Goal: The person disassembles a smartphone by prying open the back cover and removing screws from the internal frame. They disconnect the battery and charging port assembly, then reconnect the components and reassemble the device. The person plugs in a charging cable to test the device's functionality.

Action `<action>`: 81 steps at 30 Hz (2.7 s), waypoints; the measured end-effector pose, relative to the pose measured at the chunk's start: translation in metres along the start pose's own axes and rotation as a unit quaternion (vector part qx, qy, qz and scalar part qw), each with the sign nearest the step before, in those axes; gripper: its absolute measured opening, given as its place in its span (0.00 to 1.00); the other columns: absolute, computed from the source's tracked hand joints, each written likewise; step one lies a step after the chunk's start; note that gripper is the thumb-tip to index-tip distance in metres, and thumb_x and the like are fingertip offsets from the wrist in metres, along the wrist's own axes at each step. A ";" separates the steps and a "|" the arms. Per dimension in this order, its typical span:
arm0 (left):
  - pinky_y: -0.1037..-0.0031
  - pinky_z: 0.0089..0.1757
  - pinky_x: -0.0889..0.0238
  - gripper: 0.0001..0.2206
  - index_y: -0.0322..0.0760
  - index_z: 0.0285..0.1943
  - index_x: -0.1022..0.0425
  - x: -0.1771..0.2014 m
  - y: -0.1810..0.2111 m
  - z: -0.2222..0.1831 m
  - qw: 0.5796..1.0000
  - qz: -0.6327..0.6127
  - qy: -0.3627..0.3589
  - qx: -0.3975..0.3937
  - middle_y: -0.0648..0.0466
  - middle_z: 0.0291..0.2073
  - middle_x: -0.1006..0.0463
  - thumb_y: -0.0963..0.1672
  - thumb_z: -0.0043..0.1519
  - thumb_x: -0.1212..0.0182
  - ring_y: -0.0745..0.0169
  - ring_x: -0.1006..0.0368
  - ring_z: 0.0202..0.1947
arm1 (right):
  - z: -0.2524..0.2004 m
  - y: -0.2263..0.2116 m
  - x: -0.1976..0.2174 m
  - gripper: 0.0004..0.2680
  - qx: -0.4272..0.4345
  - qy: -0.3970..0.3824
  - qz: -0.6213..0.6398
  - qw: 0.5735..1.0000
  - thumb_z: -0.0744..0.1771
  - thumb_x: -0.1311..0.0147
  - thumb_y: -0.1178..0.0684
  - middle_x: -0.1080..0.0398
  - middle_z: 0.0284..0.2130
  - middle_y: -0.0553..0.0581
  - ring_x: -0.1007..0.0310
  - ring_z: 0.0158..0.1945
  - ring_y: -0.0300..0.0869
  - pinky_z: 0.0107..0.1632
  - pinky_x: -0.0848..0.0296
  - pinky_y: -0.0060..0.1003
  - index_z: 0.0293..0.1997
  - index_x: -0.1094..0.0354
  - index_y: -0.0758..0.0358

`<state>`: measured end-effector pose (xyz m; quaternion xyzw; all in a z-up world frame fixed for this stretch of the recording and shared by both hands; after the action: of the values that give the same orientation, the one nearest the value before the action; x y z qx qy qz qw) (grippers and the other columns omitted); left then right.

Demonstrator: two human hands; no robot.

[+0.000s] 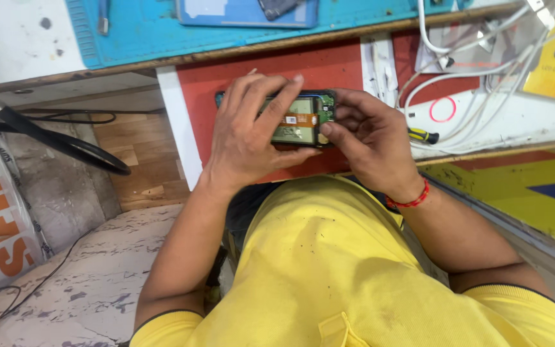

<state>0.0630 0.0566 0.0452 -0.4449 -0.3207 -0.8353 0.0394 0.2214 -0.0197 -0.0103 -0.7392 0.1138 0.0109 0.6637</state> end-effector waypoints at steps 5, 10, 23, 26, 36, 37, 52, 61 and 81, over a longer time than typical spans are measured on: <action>0.54 0.53 0.40 0.32 0.39 0.62 0.34 0.052 0.034 -0.044 0.957 0.122 0.261 0.009 0.48 0.48 0.37 0.56 0.56 0.25 0.46 0.42 0.52 | -0.001 -0.003 0.006 0.14 0.018 0.024 0.161 0.987 0.71 0.46 0.68 0.27 0.50 0.56 0.26 0.52 0.37 0.53 0.24 0.31 0.64 0.39 0.71; 0.78 0.41 0.28 0.18 0.43 0.61 0.32 -0.010 0.016 -0.091 0.836 -0.428 0.290 0.183 0.56 0.44 0.32 0.42 0.66 0.29 0.70 0.31 0.39 | -0.006 -0.002 -0.011 0.12 -0.032 -0.014 0.334 0.942 0.70 0.46 0.68 0.31 0.47 0.52 0.24 0.54 0.40 0.57 0.19 0.41 0.59 0.42 0.66; 0.74 0.50 0.27 0.15 0.23 0.58 0.27 -0.012 0.000 -0.074 0.736 -0.563 0.173 0.334 0.49 0.46 0.17 0.39 0.66 0.31 0.67 0.21 0.44 | -0.023 0.012 -0.026 0.04 -0.150 -0.066 0.193 0.967 0.73 0.55 0.59 0.23 0.40 0.66 0.18 0.42 0.47 0.45 0.17 0.40 0.48 0.37 0.70; 0.74 0.48 0.26 0.18 0.28 0.60 0.31 -0.004 0.008 -0.066 0.711 -0.604 0.177 0.312 0.51 0.48 0.20 0.39 0.64 0.29 0.68 0.22 0.47 | -0.028 0.001 -0.027 0.04 -0.141 -0.124 0.196 0.963 0.75 0.54 0.60 0.23 0.40 0.68 0.18 0.41 0.49 0.47 0.17 0.41 0.47 0.36 0.72; 0.73 0.32 0.23 0.18 0.29 0.59 0.32 -0.040 0.005 -0.084 0.485 -0.767 0.136 0.397 0.48 0.43 0.21 0.39 0.62 0.34 0.66 0.21 0.32 | -0.023 -0.041 -0.038 0.10 0.117 -0.088 -0.090 0.985 0.69 0.44 0.68 0.32 0.56 0.63 0.25 0.56 0.40 0.55 0.22 0.31 0.56 0.34 0.71; 0.73 0.31 0.22 0.17 0.29 0.59 0.32 -0.043 0.006 -0.086 0.477 -0.770 0.129 0.404 0.48 0.42 0.21 0.39 0.62 0.36 0.67 0.21 0.30 | -0.025 -0.046 -0.040 0.08 0.155 -0.090 -0.140 0.974 0.69 0.43 0.69 0.33 0.58 0.63 0.27 0.59 0.41 0.57 0.23 0.31 0.54 0.31 0.72; 0.76 0.23 0.38 0.11 0.34 0.50 0.31 -0.035 0.031 -0.073 0.413 -0.781 0.071 0.463 0.56 0.28 0.27 0.42 0.61 0.39 0.74 0.36 0.17 | -0.028 -0.081 -0.048 0.05 0.358 -0.100 -0.363 0.854 0.70 0.41 0.57 0.29 0.45 0.61 0.25 0.47 0.49 0.46 0.27 0.38 0.47 0.31 0.65; 0.77 0.24 0.40 0.10 0.35 0.51 0.30 -0.032 0.033 -0.070 0.406 -0.800 0.079 0.434 0.57 0.32 0.27 0.41 0.61 0.40 0.76 0.37 0.19 | -0.027 -0.091 -0.057 0.07 0.399 -0.130 -0.351 0.837 0.69 0.40 0.56 0.31 0.47 0.61 0.31 0.51 0.52 0.56 0.28 0.48 0.49 0.33 0.64; 0.76 0.22 0.34 0.10 0.31 0.51 0.30 -0.037 0.020 -0.074 0.474 -0.766 0.093 0.425 0.55 0.28 0.26 0.41 0.63 0.41 0.75 0.33 0.17 | -0.020 -0.088 -0.048 0.07 0.299 -0.196 -0.323 0.876 0.67 0.41 0.63 0.26 0.49 0.62 0.23 0.53 0.53 0.57 0.24 0.44 0.48 0.30 0.68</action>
<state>0.0393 -0.0098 -0.0023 0.1290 -0.8437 -0.3309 -0.4025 0.1878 -0.0241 0.0865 -0.4837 -0.2662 -0.0936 0.8285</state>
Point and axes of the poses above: each hand's wrist, its own z-axis towards the middle knuckle, its own x-axis out of the back of the hand, y = z × x, the point moved 8 cm from there along z, towards the middle knuckle
